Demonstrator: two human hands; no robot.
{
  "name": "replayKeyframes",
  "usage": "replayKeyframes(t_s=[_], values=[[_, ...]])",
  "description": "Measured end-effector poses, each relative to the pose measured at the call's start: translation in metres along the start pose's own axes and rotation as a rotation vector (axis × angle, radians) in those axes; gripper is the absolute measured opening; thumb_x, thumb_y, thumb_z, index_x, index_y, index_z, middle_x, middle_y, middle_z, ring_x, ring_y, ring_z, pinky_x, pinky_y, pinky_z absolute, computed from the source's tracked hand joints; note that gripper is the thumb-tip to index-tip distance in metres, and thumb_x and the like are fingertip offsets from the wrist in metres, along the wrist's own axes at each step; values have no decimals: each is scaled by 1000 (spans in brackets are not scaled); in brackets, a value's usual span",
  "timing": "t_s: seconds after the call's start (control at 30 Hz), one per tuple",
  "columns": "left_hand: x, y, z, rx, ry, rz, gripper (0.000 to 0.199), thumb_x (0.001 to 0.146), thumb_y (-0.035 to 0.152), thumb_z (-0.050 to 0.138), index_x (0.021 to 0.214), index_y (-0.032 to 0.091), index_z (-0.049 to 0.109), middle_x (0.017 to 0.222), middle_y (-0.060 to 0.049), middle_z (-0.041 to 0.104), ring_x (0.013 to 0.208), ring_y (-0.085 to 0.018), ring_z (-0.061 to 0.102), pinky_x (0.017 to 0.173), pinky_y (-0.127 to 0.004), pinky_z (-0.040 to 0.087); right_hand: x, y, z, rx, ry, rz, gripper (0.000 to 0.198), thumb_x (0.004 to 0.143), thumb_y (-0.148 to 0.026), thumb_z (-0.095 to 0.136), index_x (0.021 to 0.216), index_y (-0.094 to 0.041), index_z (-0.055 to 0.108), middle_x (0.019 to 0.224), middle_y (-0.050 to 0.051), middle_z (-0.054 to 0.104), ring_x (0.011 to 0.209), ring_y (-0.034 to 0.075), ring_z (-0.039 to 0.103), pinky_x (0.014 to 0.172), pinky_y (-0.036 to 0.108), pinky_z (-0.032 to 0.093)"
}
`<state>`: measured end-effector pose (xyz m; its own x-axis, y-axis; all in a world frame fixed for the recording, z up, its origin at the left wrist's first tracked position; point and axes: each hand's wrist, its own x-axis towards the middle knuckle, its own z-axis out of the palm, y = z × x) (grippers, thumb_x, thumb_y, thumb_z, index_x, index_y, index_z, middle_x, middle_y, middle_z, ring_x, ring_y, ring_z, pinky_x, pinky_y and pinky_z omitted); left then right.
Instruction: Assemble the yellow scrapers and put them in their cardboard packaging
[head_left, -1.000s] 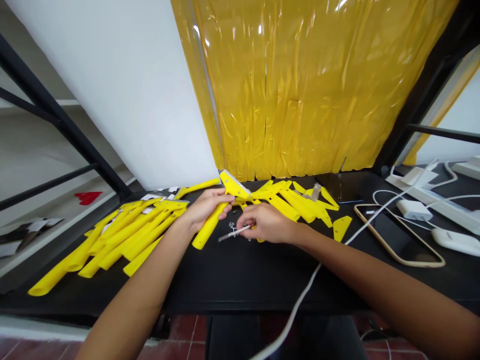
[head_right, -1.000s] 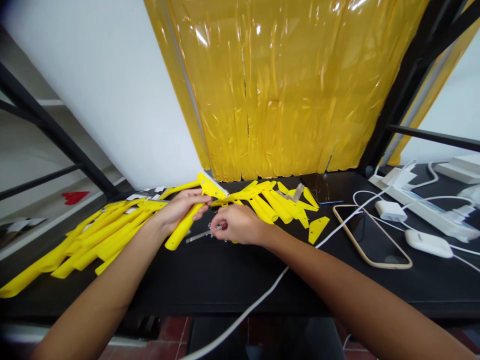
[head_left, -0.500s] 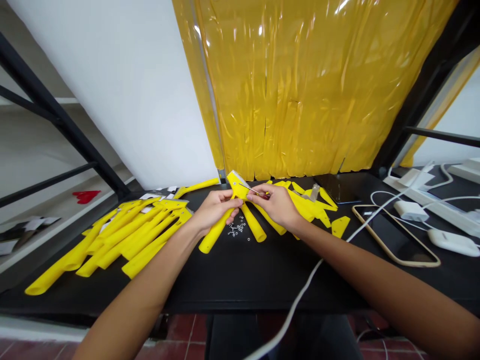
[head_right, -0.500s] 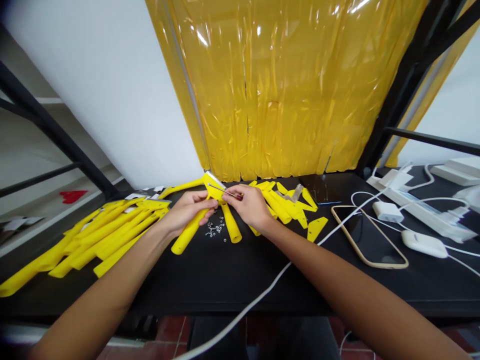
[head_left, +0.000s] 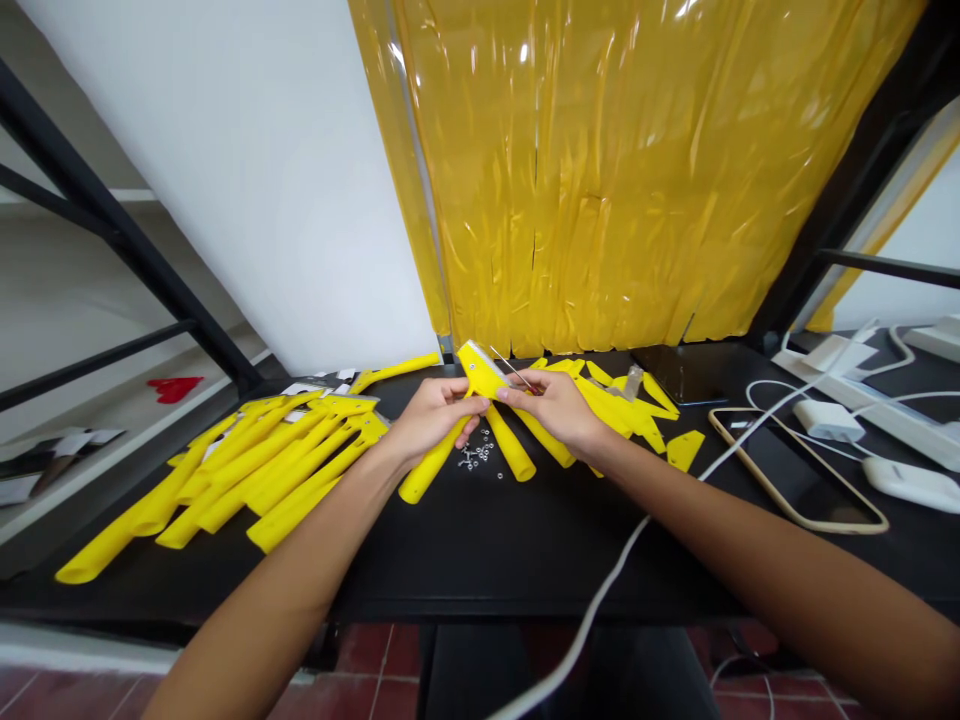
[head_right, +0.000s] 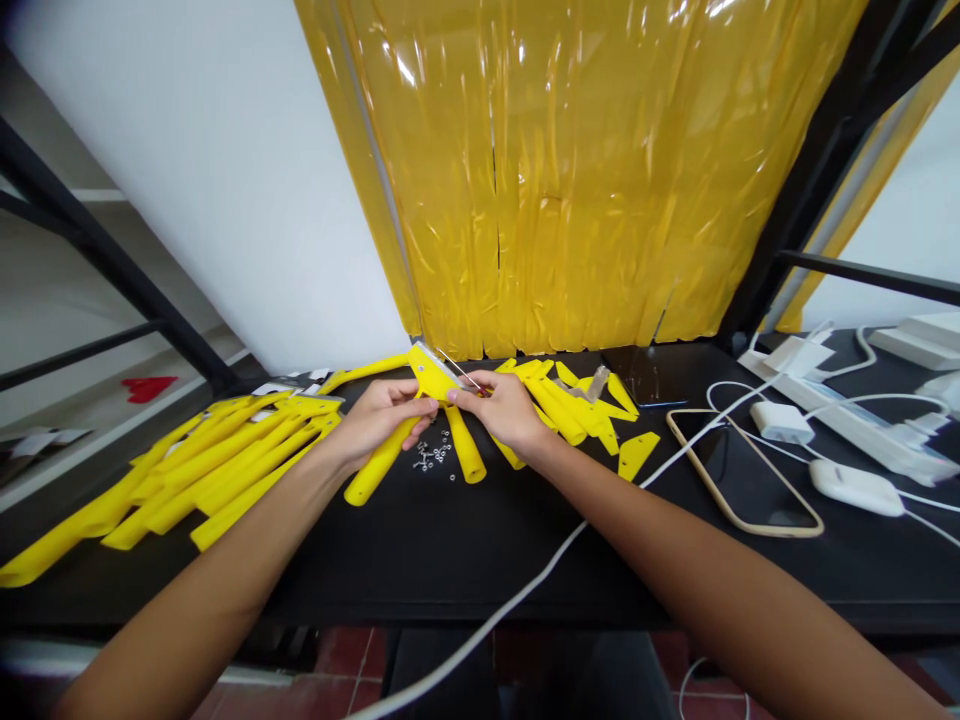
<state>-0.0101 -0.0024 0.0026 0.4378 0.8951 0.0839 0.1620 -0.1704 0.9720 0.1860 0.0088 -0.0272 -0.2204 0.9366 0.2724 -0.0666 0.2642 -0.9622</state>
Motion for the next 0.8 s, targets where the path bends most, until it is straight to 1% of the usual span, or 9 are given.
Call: replayKeyframes(t_s=[0.1, 0.23, 0.4, 0.47, 0.53, 0.67, 0.73, 0.8], values=[[1, -3, 0, 40, 22, 17, 21, 87, 36, 70, 89, 15, 68, 53, 4, 53, 39, -7, 46, 41, -21, 36, -2, 0, 2, 51, 20, 14, 29, 70, -39, 81, 87, -18, 72, 87, 3, 73, 84, 18, 66, 85, 35, 50], [3, -7, -2, 107, 63, 38, 29, 84, 42, 73, 79, 15, 66, 50, 3, 54, 39, -8, 47, 41, -22, 35, -3, -2, 3, 62, 30, 17, 31, 66, -41, 84, 85, -18, 73, 85, 3, 73, 84, 19, 66, 85, 36, 52], [3, -5, -3, 139, 96, 38, 28, 83, 39, 74, 73, 15, 64, 50, 3, 55, 38, -7, 47, 41, -21, 35, -3, -6, -1, 43, -41, 73, 29, 70, -36, 81, 92, -19, 78, 95, 4, 75, 89, 20, 67, 88, 37, 51], [2, -1, -2, 145, 122, 19, 28, 82, 35, 73, 67, 15, 61, 49, 3, 54, 37, -7, 46, 38, -21, 34, -3, -6, -1, 46, -51, 70, 29, 70, -36, 81, 93, -19, 78, 97, 4, 75, 89, 19, 67, 87, 36, 50], [0, 3, -1, 145, 141, -1, 30, 81, 32, 72, 60, 16, 56, 48, 3, 52, 35, -8, 45, 36, -22, 35, -3, -5, 0, 62, -91, 48, 31, 71, -38, 81, 94, -19, 78, 97, 4, 74, 89, 18, 66, 87, 34, 49], [-2, 8, 0, 158, 146, -8, 29, 79, 25, 68, 56, 17, 53, 45, 3, 50, 34, -8, 45, 36, -21, 35, -7, -4, 4, 49, -214, -3, 32, 75, -47, 77, 89, -18, 78, 87, 2, 73, 84, 18, 63, 80, 32, 49], [-2, 9, 0, 158, 140, -11, 29, 79, 25, 67, 55, 17, 53, 44, 3, 50, 33, -8, 45, 35, -21, 33, -8, -3, 6, 31, -210, -14, 33, 76, -49, 76, 85, -18, 78, 81, 2, 71, 82, 19, 63, 76, 32, 48], [-2, 9, -1, 142, 128, -24, 30, 79, 27, 68, 55, 17, 54, 45, 3, 51, 33, -8, 44, 35, -21, 34, -10, -4, 7, 42, -190, -15, 32, 75, -50, 76, 85, -19, 78, 79, 2, 71, 80, 19, 62, 74, 32, 48]])
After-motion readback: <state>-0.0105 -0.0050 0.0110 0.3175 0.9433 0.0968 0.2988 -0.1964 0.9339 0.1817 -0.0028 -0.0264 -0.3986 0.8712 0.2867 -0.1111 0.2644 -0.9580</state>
